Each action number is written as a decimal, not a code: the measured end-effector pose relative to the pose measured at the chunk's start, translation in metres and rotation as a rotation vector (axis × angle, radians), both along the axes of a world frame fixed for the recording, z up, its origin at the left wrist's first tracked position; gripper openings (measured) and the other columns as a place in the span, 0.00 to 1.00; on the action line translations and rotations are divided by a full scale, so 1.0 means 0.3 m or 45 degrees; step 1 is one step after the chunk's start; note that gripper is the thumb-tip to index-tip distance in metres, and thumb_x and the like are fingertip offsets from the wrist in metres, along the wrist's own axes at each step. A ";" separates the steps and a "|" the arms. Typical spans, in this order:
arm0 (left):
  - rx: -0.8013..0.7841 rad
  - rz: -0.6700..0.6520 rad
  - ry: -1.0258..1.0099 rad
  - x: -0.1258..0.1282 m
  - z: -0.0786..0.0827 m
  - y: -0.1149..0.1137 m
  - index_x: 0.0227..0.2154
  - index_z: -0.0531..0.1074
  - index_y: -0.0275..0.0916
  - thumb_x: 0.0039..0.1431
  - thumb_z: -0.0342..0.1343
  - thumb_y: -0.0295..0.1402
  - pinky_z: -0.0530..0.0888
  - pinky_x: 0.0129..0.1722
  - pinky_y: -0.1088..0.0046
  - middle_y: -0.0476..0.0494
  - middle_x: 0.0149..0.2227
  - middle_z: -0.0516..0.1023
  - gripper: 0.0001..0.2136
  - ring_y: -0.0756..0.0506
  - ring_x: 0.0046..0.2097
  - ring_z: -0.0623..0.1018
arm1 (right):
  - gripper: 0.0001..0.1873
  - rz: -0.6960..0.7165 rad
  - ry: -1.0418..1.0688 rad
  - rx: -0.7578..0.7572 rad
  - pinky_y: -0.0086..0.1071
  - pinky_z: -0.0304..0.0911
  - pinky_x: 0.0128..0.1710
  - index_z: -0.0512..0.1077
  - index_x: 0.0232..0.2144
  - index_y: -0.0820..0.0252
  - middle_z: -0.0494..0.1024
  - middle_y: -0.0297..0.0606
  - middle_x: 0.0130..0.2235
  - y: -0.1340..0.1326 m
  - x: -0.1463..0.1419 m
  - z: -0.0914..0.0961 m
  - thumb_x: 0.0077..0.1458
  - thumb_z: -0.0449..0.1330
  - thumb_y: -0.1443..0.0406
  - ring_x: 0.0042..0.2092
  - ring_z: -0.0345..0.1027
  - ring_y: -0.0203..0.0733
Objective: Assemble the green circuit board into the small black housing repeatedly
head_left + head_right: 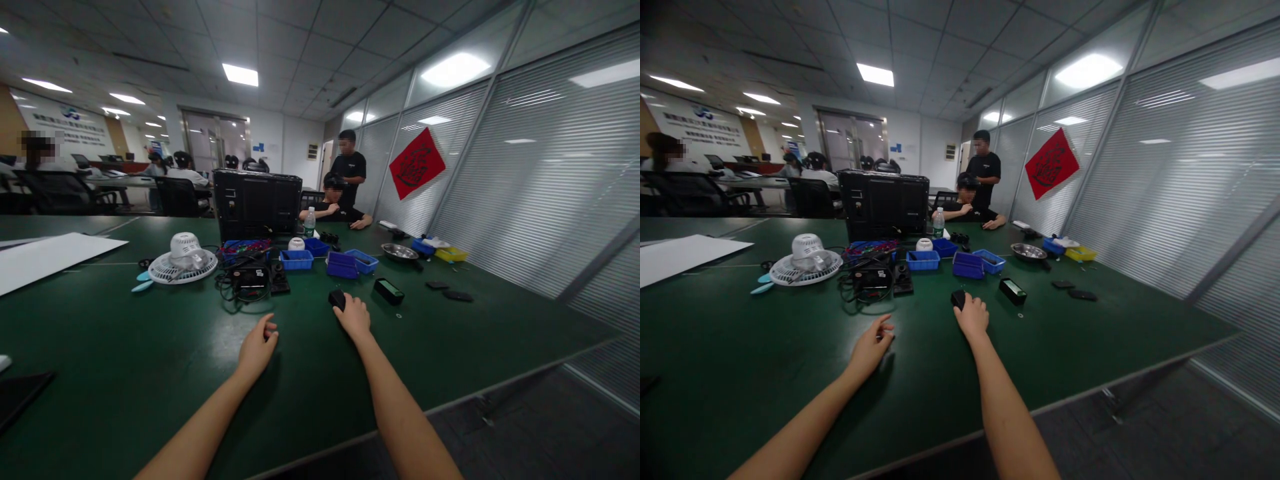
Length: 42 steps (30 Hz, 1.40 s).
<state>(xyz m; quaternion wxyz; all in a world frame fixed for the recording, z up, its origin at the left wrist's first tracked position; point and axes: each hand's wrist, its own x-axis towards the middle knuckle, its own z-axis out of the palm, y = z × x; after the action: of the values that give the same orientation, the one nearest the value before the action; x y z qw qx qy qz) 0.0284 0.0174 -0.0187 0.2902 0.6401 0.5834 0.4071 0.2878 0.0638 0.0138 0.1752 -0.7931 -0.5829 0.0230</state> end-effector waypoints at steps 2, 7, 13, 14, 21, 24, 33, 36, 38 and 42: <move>0.010 -0.005 -0.001 -0.001 0.000 -0.001 0.48 0.63 0.38 0.49 0.48 0.33 0.68 0.38 0.72 0.45 0.39 0.73 0.21 0.49 0.35 0.73 | 0.30 0.005 0.046 0.001 0.38 0.57 0.45 0.58 0.54 0.58 0.67 0.48 0.49 0.013 0.011 -0.011 0.50 0.53 0.55 0.49 0.61 0.50; -0.008 0.003 -0.015 -0.001 -0.005 0.000 0.48 0.63 0.39 0.49 0.49 0.33 0.69 0.38 0.71 0.45 0.39 0.74 0.21 0.48 0.36 0.74 | 0.23 -0.126 0.405 -0.008 0.30 0.60 0.40 0.67 0.47 0.60 0.72 0.44 0.45 0.046 0.098 -0.009 0.55 0.46 0.56 0.45 0.67 0.44; -0.002 0.006 -0.011 0.001 -0.002 -0.002 0.49 0.63 0.39 0.49 0.49 0.33 0.69 0.39 0.71 0.45 0.39 0.74 0.21 0.48 0.37 0.74 | 0.23 -0.222 0.388 -0.026 0.34 0.60 0.39 0.69 0.45 0.60 0.72 0.46 0.46 0.043 0.150 0.004 0.55 0.45 0.55 0.46 0.66 0.48; -0.002 0.005 -0.016 0.002 0.000 -0.002 0.49 0.63 0.39 0.49 0.49 0.34 0.69 0.39 0.71 0.45 0.38 0.74 0.21 0.48 0.37 0.74 | 0.25 -0.228 0.374 -0.027 0.35 0.60 0.40 0.67 0.47 0.60 0.72 0.47 0.46 0.040 0.149 0.004 0.54 0.46 0.53 0.46 0.66 0.49; -0.018 -0.013 -0.036 0.001 0.003 -0.005 0.49 0.63 0.38 0.49 0.49 0.34 0.69 0.37 0.71 0.44 0.39 0.74 0.22 0.49 0.36 0.74 | 0.31 -0.204 0.235 -0.116 0.39 0.60 0.40 0.65 0.47 0.60 0.71 0.48 0.44 0.018 0.137 0.016 0.42 0.58 0.50 0.45 0.65 0.51; -0.013 -0.015 -0.039 -0.001 -0.002 -0.003 0.49 0.63 0.37 0.49 0.49 0.34 0.69 0.37 0.71 0.44 0.39 0.73 0.22 0.49 0.35 0.74 | 0.24 -0.277 0.362 -0.030 0.36 0.60 0.38 0.67 0.42 0.60 0.73 0.46 0.41 0.007 0.135 0.036 0.46 0.55 0.53 0.43 0.67 0.49; -0.005 -0.026 -0.013 -0.001 -0.011 0.003 0.49 0.62 0.37 0.50 0.48 0.34 0.69 0.38 0.71 0.44 0.39 0.73 0.22 0.49 0.35 0.73 | 0.29 -0.191 0.429 0.747 0.32 0.58 0.42 0.54 0.51 0.65 0.69 0.49 0.45 -0.057 0.044 0.087 0.52 0.49 0.53 0.44 0.65 0.45; -0.010 -0.011 0.017 0.000 -0.001 -0.002 0.49 0.62 0.38 0.50 0.48 0.33 0.68 0.37 0.72 0.45 0.39 0.73 0.21 0.49 0.35 0.73 | 0.28 0.033 0.468 0.635 0.33 0.60 0.38 0.57 0.49 0.62 0.72 0.43 0.40 -0.044 0.003 0.059 0.49 0.53 0.53 0.39 0.68 0.44; -0.011 -0.010 0.028 0.000 0.004 -0.004 0.49 0.62 0.37 0.50 0.48 0.33 0.68 0.37 0.73 0.46 0.38 0.74 0.21 0.50 0.34 0.73 | 0.26 0.140 0.403 0.549 0.33 0.60 0.38 0.60 0.48 0.61 0.72 0.42 0.40 -0.029 -0.022 0.032 0.48 0.54 0.54 0.39 0.67 0.44; -0.011 -0.028 0.044 -0.002 0.001 -0.002 0.50 0.61 0.37 0.50 0.47 0.33 0.68 0.37 0.72 0.45 0.39 0.73 0.21 0.49 0.35 0.73 | 0.29 0.207 0.115 0.416 0.35 0.57 0.44 0.60 0.52 0.62 0.68 0.46 0.45 -0.011 -0.057 -0.012 0.48 0.55 0.56 0.46 0.62 0.47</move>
<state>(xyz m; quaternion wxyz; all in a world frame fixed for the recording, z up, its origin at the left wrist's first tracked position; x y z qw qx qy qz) 0.0278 0.0168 -0.0185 0.2872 0.6521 0.5829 0.3904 0.2708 0.0605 0.0103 0.3250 -0.7026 -0.6326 -0.0224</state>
